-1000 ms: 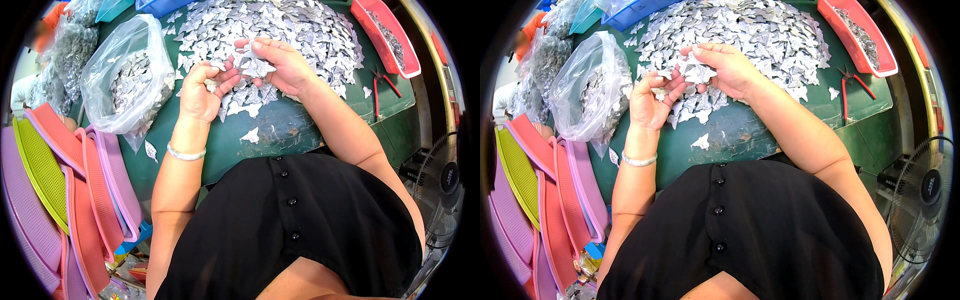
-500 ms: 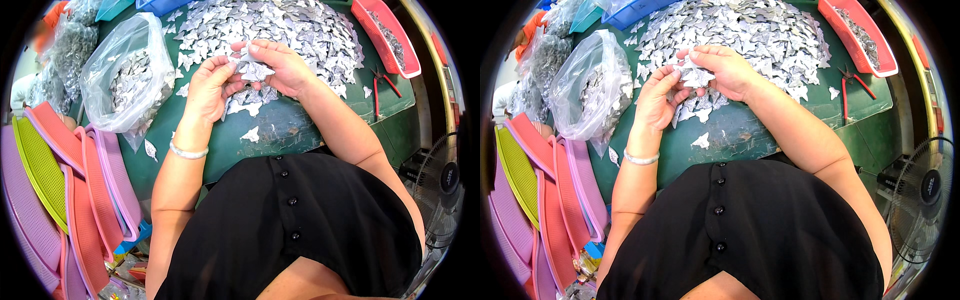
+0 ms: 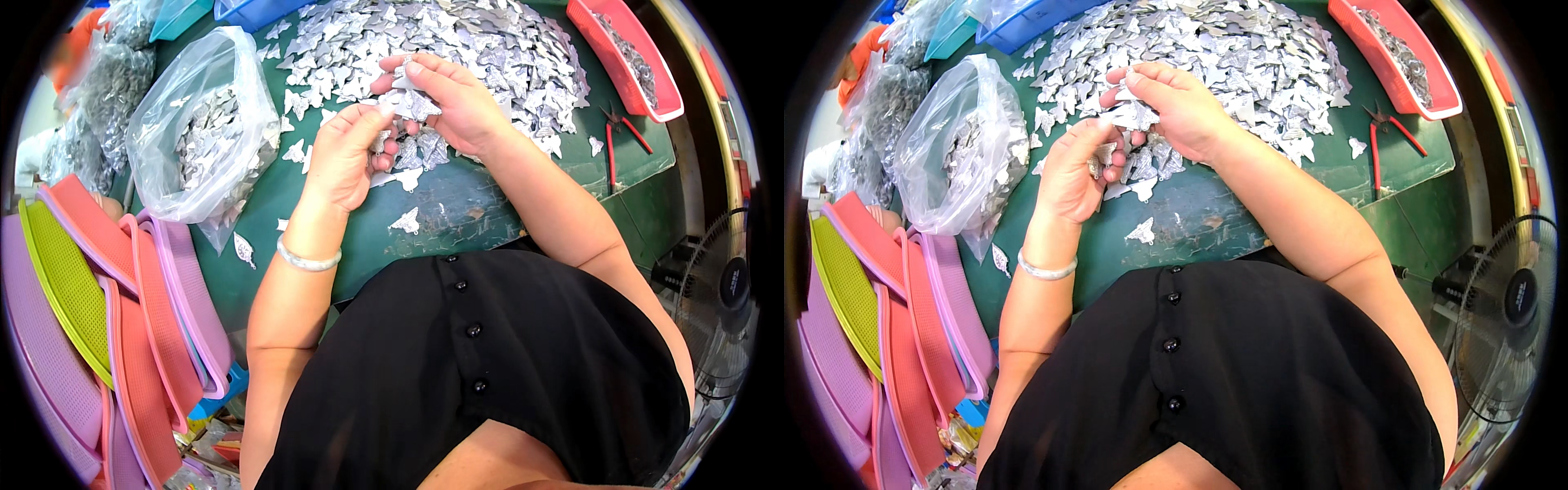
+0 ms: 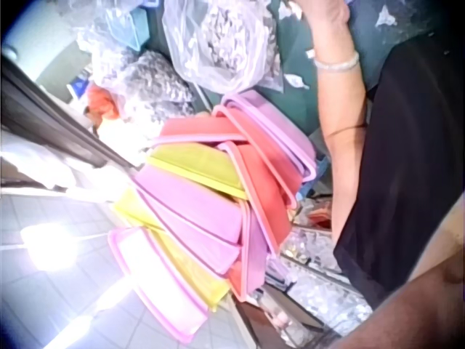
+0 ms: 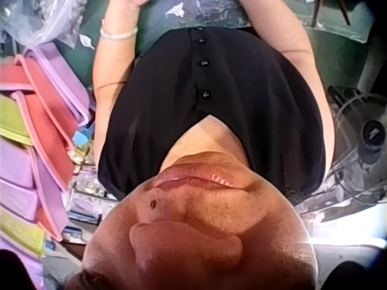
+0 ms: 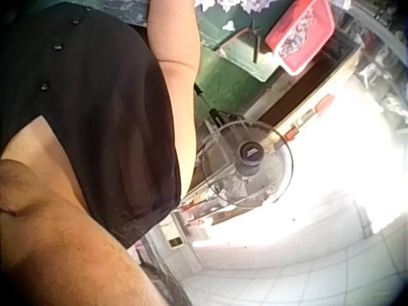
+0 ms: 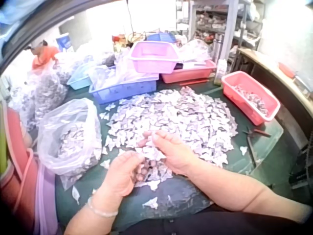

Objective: The person repeatedly picks up small silver star-shaped pieces from a pile on a green table and joins them together by hand. The joined pieces are placed into a clear plastic bag. The person continues this repetitive assembly process throughout the clip.

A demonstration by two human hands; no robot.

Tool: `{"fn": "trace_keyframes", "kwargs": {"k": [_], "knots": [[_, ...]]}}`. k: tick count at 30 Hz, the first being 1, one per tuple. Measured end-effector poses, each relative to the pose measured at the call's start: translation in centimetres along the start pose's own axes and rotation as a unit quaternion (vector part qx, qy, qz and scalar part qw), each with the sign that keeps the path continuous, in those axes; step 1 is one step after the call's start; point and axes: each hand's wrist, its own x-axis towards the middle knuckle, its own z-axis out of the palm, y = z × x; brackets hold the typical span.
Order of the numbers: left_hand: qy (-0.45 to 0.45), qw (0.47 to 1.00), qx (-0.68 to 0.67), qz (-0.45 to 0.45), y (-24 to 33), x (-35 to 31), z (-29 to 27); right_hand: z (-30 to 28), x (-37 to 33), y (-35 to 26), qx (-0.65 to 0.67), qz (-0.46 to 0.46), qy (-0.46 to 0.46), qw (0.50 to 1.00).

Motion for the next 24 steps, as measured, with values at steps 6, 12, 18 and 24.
{"fn": "trace_keyframes", "kwargs": {"k": [6, 12, 18, 24], "knots": [[0.023, 0.996, 0.079, 0.038, -0.6, 0.2, 0.3, 0.1, 0.1, 0.6, -0.014, 0.009, 0.009, 1.0], [0.032, 0.998, -0.02, 0.041, -0.4, 0.1, 0.1, -0.3, 0.3, 0.4, 0.051, 0.046, 0.047, 0.997], [0.021, 0.998, -0.054, 0.017, 0.1, 0.1, -0.1, -0.5, 0.4, -0.1, 0.059, 0.033, 0.069, 0.995], [-0.013, 0.997, -0.072, 0.007, 0.1, 0.2, -0.4, -0.4, 0.3, -0.5, 0.063, 0.023, 0.056, 0.996]]}}
